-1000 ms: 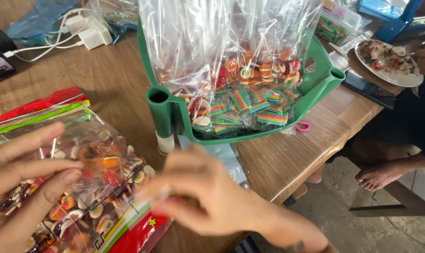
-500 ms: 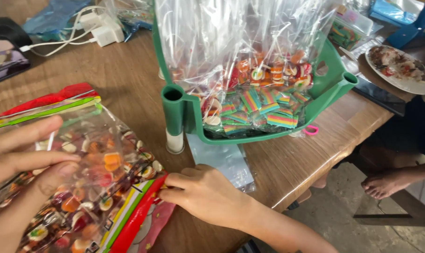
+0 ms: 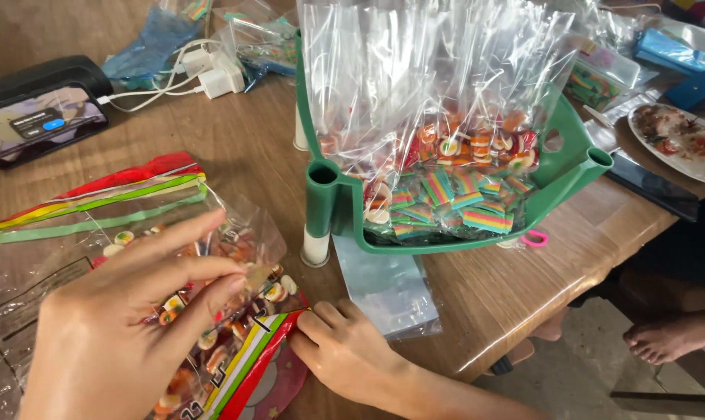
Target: Packaging various types of candies into small plastic bags
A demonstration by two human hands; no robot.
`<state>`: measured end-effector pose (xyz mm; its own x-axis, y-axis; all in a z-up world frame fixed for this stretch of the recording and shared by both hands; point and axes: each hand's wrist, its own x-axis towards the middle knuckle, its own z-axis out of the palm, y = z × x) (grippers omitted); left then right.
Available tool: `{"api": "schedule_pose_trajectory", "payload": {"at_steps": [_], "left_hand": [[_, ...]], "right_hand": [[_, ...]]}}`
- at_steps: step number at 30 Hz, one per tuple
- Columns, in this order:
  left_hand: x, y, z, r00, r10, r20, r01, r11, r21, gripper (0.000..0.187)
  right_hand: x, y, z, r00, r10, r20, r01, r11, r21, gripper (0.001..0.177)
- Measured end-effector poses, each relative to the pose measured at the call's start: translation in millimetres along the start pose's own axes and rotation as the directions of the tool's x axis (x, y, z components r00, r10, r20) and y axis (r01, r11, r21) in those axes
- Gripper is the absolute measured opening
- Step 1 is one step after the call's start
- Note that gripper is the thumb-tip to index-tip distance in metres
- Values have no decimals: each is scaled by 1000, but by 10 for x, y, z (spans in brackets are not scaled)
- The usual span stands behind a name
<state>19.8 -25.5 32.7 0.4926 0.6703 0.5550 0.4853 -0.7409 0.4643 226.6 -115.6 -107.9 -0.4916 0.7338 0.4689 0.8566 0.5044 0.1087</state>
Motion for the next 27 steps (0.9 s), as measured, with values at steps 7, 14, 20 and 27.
{"api": "schedule_pose_trajectory", "payload": {"at_steps": [7, 14, 20, 27], "left_hand": [[2, -27, -73, 1000, 19, 5, -19, 998, 61, 9], [-4, -38, -110, 999, 23, 23, -23, 1000, 15, 10], [-17, -67, -30, 995, 102, -10, -102, 994, -25, 14], [31, 109, -271, 998, 15, -58, -24, 987, -158, 10]], "right_hand": [[-31, 44, -249, 987, 110, -118, -67, 944, 324, 9], [234, 300, -1030, 956, 294, 20, -195, 580, 791, 12], [889, 415, -1261, 869, 374, -323, -141, 815, 563, 12], [790, 339, -797, 804, 447, -392, -138, 782, 608, 36]]}}
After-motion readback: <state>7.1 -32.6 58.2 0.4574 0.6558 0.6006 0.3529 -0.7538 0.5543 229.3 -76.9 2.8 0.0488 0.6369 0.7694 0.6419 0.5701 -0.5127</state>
